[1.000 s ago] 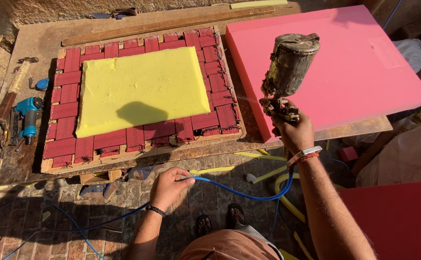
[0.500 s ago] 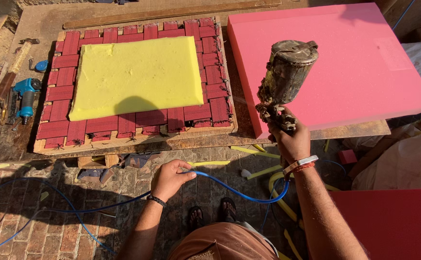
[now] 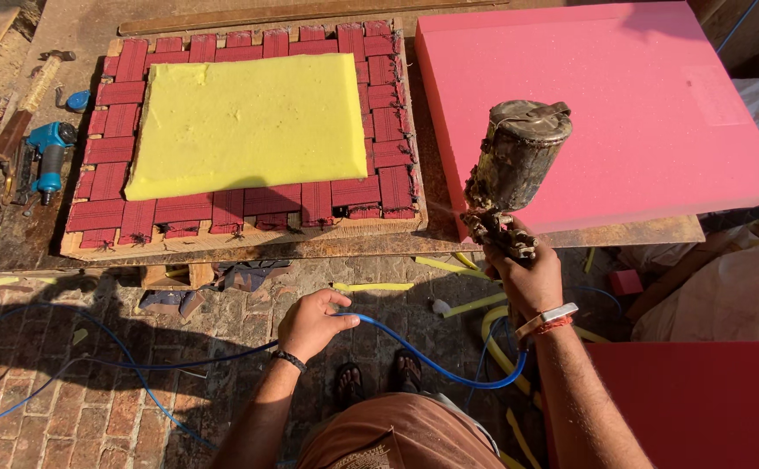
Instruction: The person holds a spray gun connected to a blue air hose and sprays adhesive over the surface of a pink foam sheet on a workbench, moving the gun across the sheet. They then lift the foam sheet and press it down onto a wooden board, smoothing it with both hands.
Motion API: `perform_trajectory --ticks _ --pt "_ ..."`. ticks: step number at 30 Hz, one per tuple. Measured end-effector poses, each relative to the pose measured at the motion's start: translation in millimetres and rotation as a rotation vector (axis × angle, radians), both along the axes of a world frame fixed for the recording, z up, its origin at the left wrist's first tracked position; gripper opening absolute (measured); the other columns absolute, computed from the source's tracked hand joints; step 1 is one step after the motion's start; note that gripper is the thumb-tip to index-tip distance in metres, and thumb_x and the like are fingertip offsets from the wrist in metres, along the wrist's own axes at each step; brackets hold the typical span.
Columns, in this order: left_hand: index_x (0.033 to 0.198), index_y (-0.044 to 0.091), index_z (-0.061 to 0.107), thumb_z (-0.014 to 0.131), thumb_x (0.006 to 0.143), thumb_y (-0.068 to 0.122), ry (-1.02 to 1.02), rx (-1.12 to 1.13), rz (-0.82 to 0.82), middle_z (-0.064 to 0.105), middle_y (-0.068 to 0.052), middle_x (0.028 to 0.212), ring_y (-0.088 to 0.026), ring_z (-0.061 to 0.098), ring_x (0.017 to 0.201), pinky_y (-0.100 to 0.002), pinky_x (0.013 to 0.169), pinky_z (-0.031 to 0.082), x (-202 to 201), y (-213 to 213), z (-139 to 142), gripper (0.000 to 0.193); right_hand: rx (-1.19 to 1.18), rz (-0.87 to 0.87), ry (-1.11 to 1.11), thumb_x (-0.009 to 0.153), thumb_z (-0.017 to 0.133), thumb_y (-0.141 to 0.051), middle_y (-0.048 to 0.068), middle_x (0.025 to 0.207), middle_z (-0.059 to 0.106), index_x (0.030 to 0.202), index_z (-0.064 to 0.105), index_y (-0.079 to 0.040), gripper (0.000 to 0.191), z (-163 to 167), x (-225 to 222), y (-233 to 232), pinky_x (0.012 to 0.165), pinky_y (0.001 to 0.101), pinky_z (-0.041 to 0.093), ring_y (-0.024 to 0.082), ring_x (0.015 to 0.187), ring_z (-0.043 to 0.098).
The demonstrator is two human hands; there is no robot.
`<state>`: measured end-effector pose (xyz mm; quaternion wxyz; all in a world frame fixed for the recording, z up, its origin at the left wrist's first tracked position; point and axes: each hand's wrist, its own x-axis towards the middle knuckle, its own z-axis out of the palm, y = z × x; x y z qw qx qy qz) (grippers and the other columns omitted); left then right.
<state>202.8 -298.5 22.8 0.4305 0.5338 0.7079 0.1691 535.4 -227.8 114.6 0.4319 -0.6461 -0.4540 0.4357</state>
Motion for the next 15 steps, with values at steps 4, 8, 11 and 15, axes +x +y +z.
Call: perform_trajectory --ticks 4,8,11,15 --pt "0.107 0.021 0.077 0.091 0.070 0.036 0.041 -0.028 -0.052 0.078 0.000 0.077 -0.014 0.073 0.072 -0.032 0.065 0.053 5.8 -5.8 3.5 0.042 -0.147 0.017 -0.138 0.090 0.076 -0.013 0.009 0.090 0.078 0.136 0.068 -0.004 0.047 -3.4 4.4 -11.2 0.062 0.0308 0.057 0.014 0.070 0.072" --pt "0.106 0.022 0.077 0.091 0.070 0.037 0.070 -0.016 -0.041 0.077 0.002 0.076 -0.013 0.073 0.071 -0.032 0.065 0.052 3.9 -4.5 6.5 0.042 -0.091 0.072 0.063 0.087 0.073 -0.008 0.009 0.086 0.075 0.141 0.059 -0.006 0.056 -11.1 2.9 -17.4 0.060 0.0303 0.056 0.013 0.068 0.070" --pt "0.106 0.023 0.077 0.092 0.070 0.037 0.084 -0.008 -0.054 0.077 0.002 0.076 -0.013 0.072 0.072 -0.032 0.065 0.052 2.7 -2.6 8.6 0.041 -0.102 0.082 0.037 0.089 0.072 -0.006 0.011 0.082 0.074 0.139 0.062 -0.002 0.051 -15.4 1.6 -20.0 0.060 0.0303 0.053 0.014 0.066 0.068" --pt "0.107 0.025 0.077 0.091 0.072 0.038 0.106 -0.033 -0.048 0.076 0.002 0.078 -0.013 0.071 0.073 -0.033 0.064 0.052 1.4 -4.0 10.4 0.039 -0.116 0.049 0.021 0.090 0.074 -0.007 0.008 0.084 0.075 0.129 0.068 0.003 0.041 -17.0 -1.1 -19.2 0.061 0.0314 0.054 0.014 0.067 0.069"
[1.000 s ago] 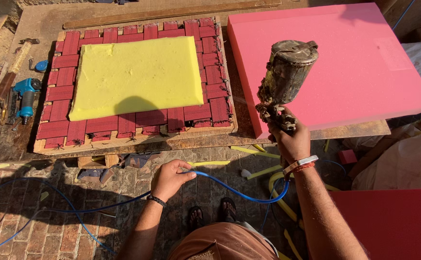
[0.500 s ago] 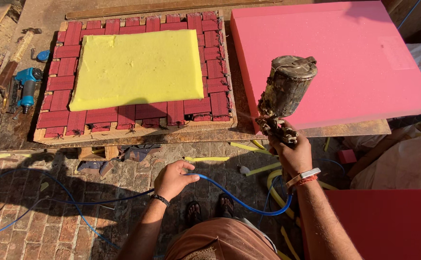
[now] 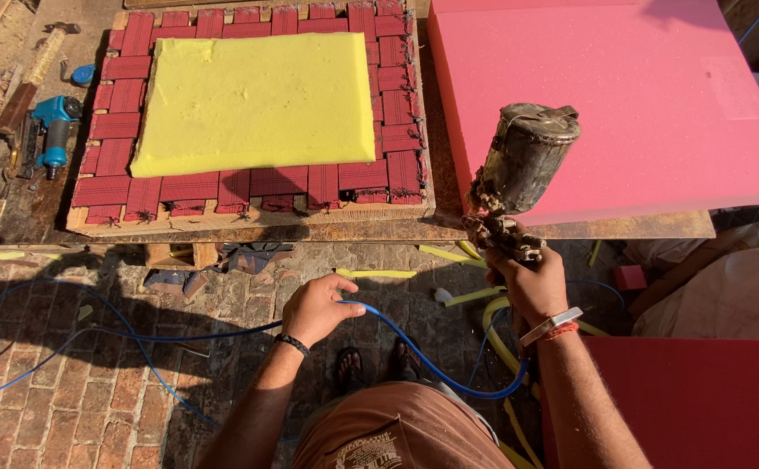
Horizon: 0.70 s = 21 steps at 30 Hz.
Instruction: The person holds a spray gun connected to a blue air hose and sprays adhesive over the surface of a pink foam sheet on a workbench, moving the gun across the sheet. They then lift the foam sheet and press it down onto a wooden board, smoothing it with both hands.
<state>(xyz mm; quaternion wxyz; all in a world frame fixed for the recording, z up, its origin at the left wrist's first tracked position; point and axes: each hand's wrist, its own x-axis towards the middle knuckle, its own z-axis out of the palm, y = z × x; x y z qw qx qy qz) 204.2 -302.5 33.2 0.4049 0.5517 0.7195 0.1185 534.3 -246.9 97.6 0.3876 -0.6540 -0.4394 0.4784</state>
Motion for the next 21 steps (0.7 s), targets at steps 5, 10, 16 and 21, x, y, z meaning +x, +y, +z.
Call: perform_trajectory --ticks 5,10,16,21 --pt "0.108 0.024 0.076 0.090 0.072 0.039 -0.014 0.016 0.009 0.077 0.003 0.078 -0.012 0.072 0.072 -0.032 0.065 0.052 -6.7 -3.6 -0.7 0.041 0.034 0.018 0.030 0.088 0.074 -0.005 0.008 0.089 0.076 0.128 0.065 0.002 0.041 4.0 -5.5 0.9 0.061 0.0303 0.056 0.015 0.068 0.071" --pt "0.107 0.023 0.077 0.091 0.071 0.039 -0.027 0.044 0.031 0.077 0.002 0.079 -0.013 0.072 0.073 -0.033 0.065 0.053 -11.3 -9.3 -1.8 0.042 0.024 0.061 0.135 0.091 0.074 -0.004 0.013 0.087 0.074 0.126 0.066 0.010 0.039 11.2 -14.4 -1.3 0.060 0.0312 0.055 0.017 0.067 0.070" --pt "0.106 0.022 0.077 0.092 0.069 0.037 -0.033 0.067 0.059 0.077 0.001 0.079 -0.014 0.073 0.073 -0.033 0.065 0.052 -17.9 -17.9 -1.7 0.042 0.080 0.077 0.041 0.088 0.073 -0.006 0.008 0.087 0.075 0.141 0.061 -0.002 0.054 14.3 -26.1 -3.3 0.058 0.0292 0.054 0.013 0.067 0.069" --pt "0.104 0.021 0.078 0.093 0.068 0.036 -0.056 0.113 0.089 0.077 0.000 0.080 -0.015 0.073 0.072 -0.032 0.065 0.053 -18.1 -21.1 -4.0 0.043 0.075 0.097 -0.218 0.092 0.074 -0.009 0.009 0.092 0.079 0.129 0.072 0.001 0.039 13.0 -21.5 -4.4 0.064 0.0293 0.055 0.015 0.071 0.072"
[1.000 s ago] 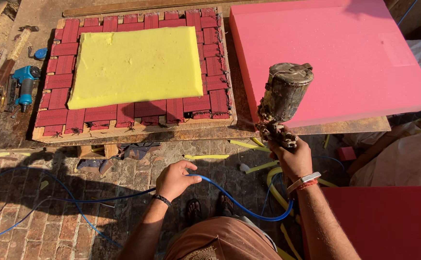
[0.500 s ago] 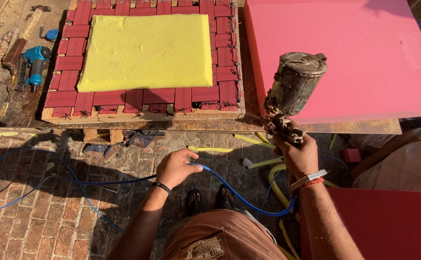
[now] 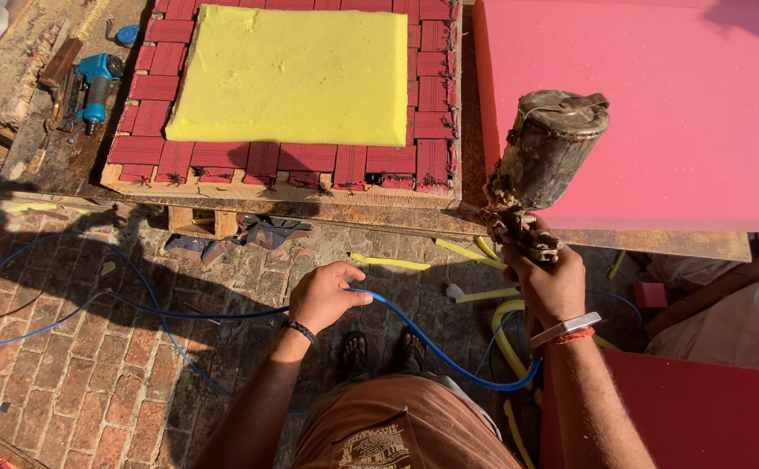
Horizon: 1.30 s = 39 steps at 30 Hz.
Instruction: The person holds a spray gun connected to a blue air hose and sprays adhesive over the surface of a pink foam sheet on a workbench, moving the gun across the sheet. They then lift the foam sheet and press it down onto a wooden board, smoothing it with both hands.
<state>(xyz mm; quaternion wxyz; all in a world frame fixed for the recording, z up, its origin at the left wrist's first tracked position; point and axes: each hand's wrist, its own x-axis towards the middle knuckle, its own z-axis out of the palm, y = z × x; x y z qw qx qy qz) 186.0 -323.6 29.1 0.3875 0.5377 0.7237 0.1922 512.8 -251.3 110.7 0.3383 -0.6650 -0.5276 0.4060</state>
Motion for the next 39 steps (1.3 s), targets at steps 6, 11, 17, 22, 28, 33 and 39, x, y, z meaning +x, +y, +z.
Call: perform_trajectory --ticks 6,11,17,22,28,33,39 --pt "0.106 0.021 0.077 0.092 0.069 0.036 0.007 -0.042 0.007 0.078 -0.003 0.080 -0.017 0.074 0.073 -0.035 0.067 0.054 -0.6 -7.3 4.1 0.043 0.006 -0.026 0.000 0.092 0.074 -0.009 0.012 0.085 0.077 0.127 0.072 0.002 0.037 -2.4 8.3 0.4 0.064 0.0310 0.055 0.016 0.071 0.073" --pt "0.107 0.020 0.078 0.092 0.068 0.036 0.056 -0.049 0.056 0.078 -0.003 0.086 -0.018 0.074 0.078 -0.035 0.069 0.055 -3.9 -4.3 6.9 0.044 -0.051 0.086 0.359 0.091 0.072 -0.006 0.011 0.086 0.074 0.137 0.062 0.000 0.048 -10.1 -5.2 5.3 0.063 0.0305 0.057 0.016 0.069 0.071" --pt "0.108 0.019 0.078 0.092 0.068 0.034 0.014 -0.008 0.128 0.079 -0.007 0.094 -0.020 0.076 0.086 -0.035 0.073 0.057 -13.0 -15.3 2.3 0.045 -0.039 0.095 0.294 0.092 0.070 -0.003 0.010 0.092 0.074 0.141 0.061 0.004 0.050 -8.1 -13.8 13.3 0.063 0.0304 0.056 0.015 0.072 0.070" --pt "0.109 0.016 0.077 0.092 0.069 0.031 -0.033 0.017 0.201 0.079 -0.009 0.099 -0.021 0.077 0.091 -0.035 0.077 0.058 -29.4 -30.5 -4.7 0.045 -0.041 0.185 0.383 0.091 0.071 -0.002 0.012 0.089 0.071 0.146 0.056 -0.001 0.058 -8.6 -37.5 23.4 0.060 0.0310 0.057 0.016 0.069 0.069" --pt "0.109 0.014 0.077 0.092 0.068 0.027 -0.064 0.033 0.227 0.080 -0.010 0.098 -0.020 0.078 0.090 -0.035 0.077 0.059 -66.4 -35.9 -8.9 0.045 -0.037 0.135 0.293 0.090 0.070 -0.002 0.008 0.093 0.074 0.141 0.059 0.000 0.052 -3.8 -69.0 23.9 0.062 0.0305 0.059 0.014 0.072 0.070" --pt "0.108 0.015 0.077 0.093 0.069 0.028 -0.079 0.060 0.195 0.080 -0.008 0.094 -0.019 0.077 0.086 -0.035 0.074 0.058 -108.7 -34.3 -11.4 0.044 -0.004 0.196 0.418 0.089 0.070 -0.001 0.012 0.087 0.071 0.139 0.059 0.001 0.051 -9.1 -117.6 19.9 0.059 0.0322 0.057 0.017 0.067 0.070" --pt "0.108 0.016 0.078 0.091 0.070 0.029 -0.087 0.013 0.095 0.081 -0.007 0.087 -0.017 0.077 0.078 -0.032 0.068 0.055 -200.4 -35.5 -17.5 0.042 0.043 0.031 0.206 0.091 0.070 -0.002 0.008 0.089 0.074 0.135 0.064 0.003 0.045 -10.6 -186.4 -8.0 0.061 0.0312 0.056 0.016 0.068 0.069"
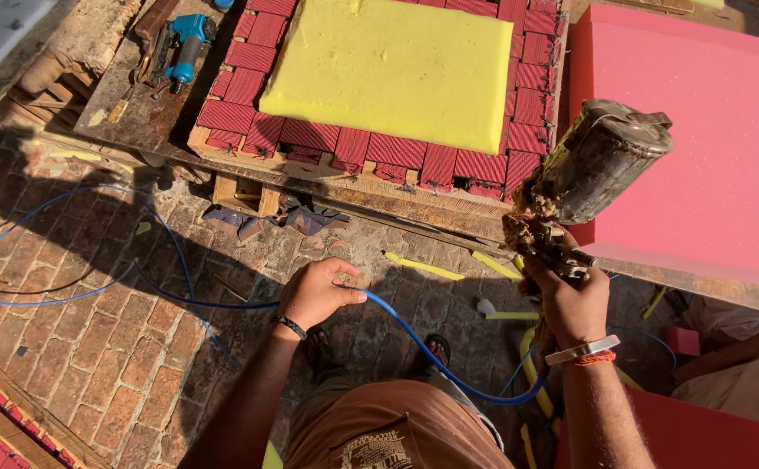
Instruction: The person holds a spray gun connected to a blue air hose and sprays adhesive over the surface of a pink foam sheet on a workbench, moving the gun across the sheet. They then lift the foam sheet and press it down onto a wooden board, smoothing it with both hands.
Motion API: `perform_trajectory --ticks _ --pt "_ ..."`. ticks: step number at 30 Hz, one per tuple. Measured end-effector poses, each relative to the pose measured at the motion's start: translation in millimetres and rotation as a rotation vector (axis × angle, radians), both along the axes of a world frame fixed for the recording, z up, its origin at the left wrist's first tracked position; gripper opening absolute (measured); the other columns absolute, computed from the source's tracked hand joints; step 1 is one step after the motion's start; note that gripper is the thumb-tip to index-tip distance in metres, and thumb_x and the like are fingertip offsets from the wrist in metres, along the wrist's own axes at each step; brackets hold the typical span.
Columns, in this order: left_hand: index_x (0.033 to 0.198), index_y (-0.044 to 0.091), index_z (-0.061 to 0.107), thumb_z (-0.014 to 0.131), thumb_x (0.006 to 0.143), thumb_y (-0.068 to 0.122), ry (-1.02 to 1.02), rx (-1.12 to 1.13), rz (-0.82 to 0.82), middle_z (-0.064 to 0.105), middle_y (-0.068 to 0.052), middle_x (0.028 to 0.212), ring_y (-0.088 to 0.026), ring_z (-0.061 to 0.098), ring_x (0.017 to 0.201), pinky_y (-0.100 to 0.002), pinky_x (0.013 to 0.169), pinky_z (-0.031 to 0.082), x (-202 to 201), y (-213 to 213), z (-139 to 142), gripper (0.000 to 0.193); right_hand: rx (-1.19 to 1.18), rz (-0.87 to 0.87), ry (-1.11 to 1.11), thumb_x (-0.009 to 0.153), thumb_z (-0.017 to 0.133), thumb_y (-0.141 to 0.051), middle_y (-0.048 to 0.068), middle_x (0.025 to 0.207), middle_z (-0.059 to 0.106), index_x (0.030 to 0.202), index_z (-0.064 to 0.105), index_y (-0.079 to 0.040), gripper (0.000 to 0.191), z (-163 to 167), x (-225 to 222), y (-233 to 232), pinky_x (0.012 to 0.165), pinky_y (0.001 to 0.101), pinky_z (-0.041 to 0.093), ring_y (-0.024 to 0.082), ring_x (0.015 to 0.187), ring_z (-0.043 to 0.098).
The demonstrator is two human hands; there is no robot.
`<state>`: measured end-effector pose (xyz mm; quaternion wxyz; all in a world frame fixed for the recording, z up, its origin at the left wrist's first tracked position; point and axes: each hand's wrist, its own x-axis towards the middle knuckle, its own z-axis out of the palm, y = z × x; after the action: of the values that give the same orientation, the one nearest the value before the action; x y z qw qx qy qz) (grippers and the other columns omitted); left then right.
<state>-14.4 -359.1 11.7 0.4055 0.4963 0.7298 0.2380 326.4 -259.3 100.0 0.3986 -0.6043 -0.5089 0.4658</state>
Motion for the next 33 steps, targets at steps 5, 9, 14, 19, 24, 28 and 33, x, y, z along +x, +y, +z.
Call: perform_trajectory --ticks 5,9,14,19,24,28,33 --pt "0.107 0.015 0.077 0.093 0.067 0.031 -0.027 -0.016 -0.051 0.080 -0.005 0.080 -0.016 0.075 0.072 -0.033 0.064 0.053 -77.9 -7.9 -7.1 0.045 -0.025 -0.043 0.203 0.091 0.071 0.000 0.011 0.087 0.073 0.121 0.065 0.008 0.031 -1.8 -75.8 -32.6 0.060 0.0321 0.057 0.017 0.067 0.070" --pt "0.108 0.014 0.075 0.092 0.070 0.031 -0.063 0.012 -0.126 0.080 -0.005 0.078 -0.016 0.074 0.070 -0.033 0.063 0.053 -124.8 -14.3 -7.3 0.045 0.011 -0.153 0.016 0.094 0.073 -0.001 0.013 0.085 0.073 0.113 0.071 0.008 0.021 7.6 -112.8 -56.7 0.061 0.0309 0.055 0.018 0.069 0.070" --pt "0.107 0.016 0.076 0.092 0.070 0.033 -0.052 -0.013 -0.152 0.081 -0.003 0.079 -0.014 0.075 0.071 -0.031 0.065 0.053 -162.0 -20.6 -8.1 0.044 0.053 -0.149 0.089 0.092 0.071 0.000 0.010 0.086 0.071 0.116 0.068 0.006 0.025 17.8 -153.0 -71.6 0.059 0.0302 0.055 0.016 0.067 0.068" --pt "0.108 0.017 0.076 0.092 0.068 0.033 -0.044 -0.007 -0.145 0.080 -0.003 0.079 -0.014 0.074 0.071 -0.030 0.065 0.053 -184.5 -25.6 -5.9 0.046 0.048 -0.156 0.114 0.090 0.071 0.001 0.008 0.087 0.071 0.121 0.067 0.003 0.031 20.5 -180.5 -83.1 0.057 0.0311 0.055 0.015 0.067 0.067" --pt "0.108 0.017 0.076 0.091 0.072 0.034 -0.026 -0.053 -0.184 0.081 -0.004 0.079 -0.015 0.075 0.071 -0.032 0.065 0.052 -193.4 -30.7 -0.9 0.043 0.042 -0.184 0.034 0.093 0.071 -0.001 0.010 0.087 0.072 0.126 0.067 0.005 0.035 16.5 -186.3 -85.2 0.059 0.0301 0.055 0.015 0.068 0.068" --pt "0.108 0.016 0.075 0.092 0.070 0.033 -0.036 -0.009 -0.171 0.080 -0.003 0.079 -0.014 0.075 0.073 -0.031 0.066 0.053 -191.5 -29.9 -0.8 0.045 0.043 -0.171 0.099 0.092 0.074 -0.002 0.011 0.090 0.072 0.132 0.061 0.007 0.043 16.0 -183.6 -86.7 0.059 0.0314 0.057 0.015 0.069 0.069" --pt "0.105 0.018 0.077 0.092 0.070 0.035 -0.050 0.054 -0.191 0.081 0.000 0.081 -0.012 0.075 0.075 -0.031 0.067 0.053 -176.6 -27.2 1.1 0.042 0.102 -0.361 -0.201 0.095 0.071 -0.004 0.009 0.098 0.075 0.143 0.065 -0.006 0.049 32.9 -164.3 -90.6 0.062 0.0299 0.056 0.015 0.072 0.069"
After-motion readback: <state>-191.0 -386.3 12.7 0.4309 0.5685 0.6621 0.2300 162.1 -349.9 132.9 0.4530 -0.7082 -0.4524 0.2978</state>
